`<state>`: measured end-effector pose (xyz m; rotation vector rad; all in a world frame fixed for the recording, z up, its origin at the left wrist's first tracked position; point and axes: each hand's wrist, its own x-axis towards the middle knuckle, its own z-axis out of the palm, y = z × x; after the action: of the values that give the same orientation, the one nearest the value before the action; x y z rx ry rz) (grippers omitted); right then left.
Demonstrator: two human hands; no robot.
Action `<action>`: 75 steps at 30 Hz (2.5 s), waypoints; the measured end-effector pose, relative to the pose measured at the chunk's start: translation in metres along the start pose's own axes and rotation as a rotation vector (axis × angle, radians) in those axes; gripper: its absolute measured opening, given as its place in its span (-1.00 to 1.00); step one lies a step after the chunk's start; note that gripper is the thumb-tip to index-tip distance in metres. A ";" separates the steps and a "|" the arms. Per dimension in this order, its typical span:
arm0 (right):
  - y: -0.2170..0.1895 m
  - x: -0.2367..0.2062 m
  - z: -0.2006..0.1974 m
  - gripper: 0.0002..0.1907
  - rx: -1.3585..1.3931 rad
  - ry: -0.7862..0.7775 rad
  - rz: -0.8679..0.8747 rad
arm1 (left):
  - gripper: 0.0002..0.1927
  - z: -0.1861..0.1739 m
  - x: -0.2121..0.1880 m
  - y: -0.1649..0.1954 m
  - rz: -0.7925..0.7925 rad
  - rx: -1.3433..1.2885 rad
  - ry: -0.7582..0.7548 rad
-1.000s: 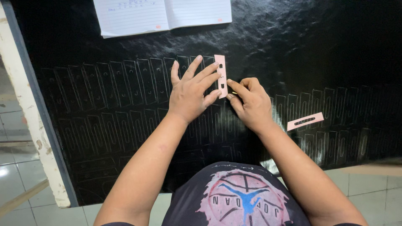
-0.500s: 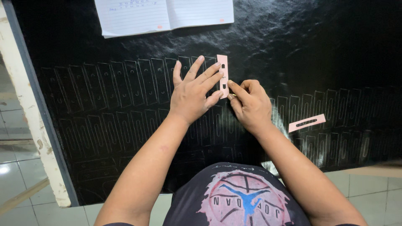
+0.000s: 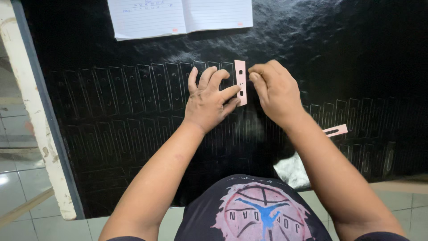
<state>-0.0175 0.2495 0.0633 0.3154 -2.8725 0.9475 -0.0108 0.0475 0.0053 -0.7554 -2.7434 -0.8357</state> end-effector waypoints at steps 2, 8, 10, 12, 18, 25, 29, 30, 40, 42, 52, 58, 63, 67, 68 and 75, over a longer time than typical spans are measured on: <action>-0.003 0.012 -0.002 -0.86 0.003 -0.084 -0.049 | -0.73 -0.001 -0.001 0.000 -0.013 -0.017 -0.016; -0.011 0.028 0.004 -0.87 -0.047 -0.235 -0.107 | -0.72 -0.002 -0.003 -0.005 -0.020 -0.028 -0.001; -0.013 0.028 0.007 -0.87 -0.074 -0.255 -0.132 | -0.71 -0.002 -0.005 -0.007 -0.019 -0.037 0.016; -0.013 0.031 0.009 -0.87 -0.128 -0.253 -0.182 | -0.72 -0.001 -0.005 -0.007 -0.023 -0.040 0.023; -0.009 0.049 0.016 -0.93 -0.071 -0.112 -0.249 | -0.72 -0.002 -0.004 -0.007 -0.023 0.033 -0.060; -0.007 0.046 0.017 -0.91 -0.030 -0.044 -0.250 | -0.70 -0.003 0.002 -0.007 -0.043 0.028 -0.162; -0.003 0.044 0.014 -0.90 -0.106 -0.049 -0.254 | -0.72 -0.005 0.003 -0.007 -0.038 0.024 -0.157; -0.002 0.043 0.013 -0.90 -0.152 -0.052 -0.263 | -0.72 -0.006 0.002 -0.007 -0.037 0.019 -0.157; -0.001 0.024 0.004 -0.95 -0.106 -0.039 -0.243 | -0.69 -0.005 0.002 -0.006 -0.043 0.000 -0.158; -0.005 0.010 0.001 -0.95 -0.097 -0.074 -0.240 | -0.68 -0.004 0.001 -0.007 -0.033 0.002 -0.150; -0.019 -0.046 -0.008 -0.91 0.005 -0.165 -0.087 | -0.69 0.001 -0.002 -0.008 -0.021 0.013 -0.112; -0.022 -0.049 -0.001 -0.89 0.069 -0.173 -0.095 | -0.74 -0.001 -0.002 -0.007 -0.015 -0.026 -0.079; -0.025 -0.047 0.005 -0.90 0.082 -0.217 -0.044 | -0.75 0.000 -0.003 -0.007 -0.008 0.016 -0.077; -0.025 -0.040 0.008 -0.90 0.003 -0.141 -0.164 | -0.70 -0.002 -0.002 -0.007 -0.016 0.052 -0.110; -0.024 -0.036 0.009 -0.91 -0.014 -0.117 -0.178 | -0.68 -0.003 -0.001 -0.007 -0.027 0.042 -0.123; -0.018 -0.019 0.016 -0.91 0.007 -0.020 -0.150 | -0.51 -0.006 0.003 -0.005 -0.056 0.000 -0.155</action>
<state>0.0046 0.2293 0.0576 0.5354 -2.8164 0.9321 -0.0159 0.0417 0.0084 -0.7771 -2.9130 -0.8205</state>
